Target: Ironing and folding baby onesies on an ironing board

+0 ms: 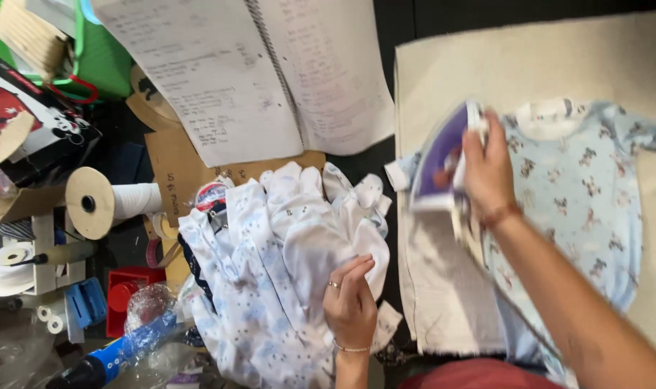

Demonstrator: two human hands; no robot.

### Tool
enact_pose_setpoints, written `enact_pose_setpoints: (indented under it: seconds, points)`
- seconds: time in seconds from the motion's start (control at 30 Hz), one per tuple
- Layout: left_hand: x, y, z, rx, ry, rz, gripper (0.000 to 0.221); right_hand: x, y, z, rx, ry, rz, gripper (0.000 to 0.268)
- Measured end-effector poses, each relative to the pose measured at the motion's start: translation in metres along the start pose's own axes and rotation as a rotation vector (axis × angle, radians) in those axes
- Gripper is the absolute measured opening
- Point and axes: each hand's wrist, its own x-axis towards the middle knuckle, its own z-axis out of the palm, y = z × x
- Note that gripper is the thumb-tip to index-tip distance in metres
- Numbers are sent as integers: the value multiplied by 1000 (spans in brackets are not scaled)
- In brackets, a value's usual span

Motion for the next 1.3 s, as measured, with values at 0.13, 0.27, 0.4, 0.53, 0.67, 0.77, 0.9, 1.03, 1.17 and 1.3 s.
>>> enact_pose_setpoints:
  seconds: [0.13,0.27,0.4,0.53,0.67,0.77,0.9,1.03,1.17,1.3]
  points:
    - [11,-2,1,14,-11,-40,24,-3,20,-4,-11,-43,-27,46]
    - [7,-4,-1,-33,-71,-23,21,28,9,1,180,-49,-4,48]
    - [14,1,-3,-69,-59,-27,22,-9,-3,2,42,-9,114,47]
    - [14,1,0,-41,-77,-10,24,-7,3,-5,69,-142,29,48]
    - [9,0,0,-30,-98,-9,25,33,6,-5,48,-97,26,50]
    - [6,0,1,4,-99,-12,27,-10,-12,-6,-179,-225,81,45]
    - [4,-2,7,31,-133,-23,30,-11,-2,-9,-360,-447,136,53]
    - [4,-1,14,29,-188,23,28,3,-15,-3,-355,-444,61,50]
    - [1,1,16,21,-170,13,23,-18,-14,-21,-511,-557,121,51]
    - [1,6,23,58,-195,3,26,-16,1,-34,-467,-647,65,52]
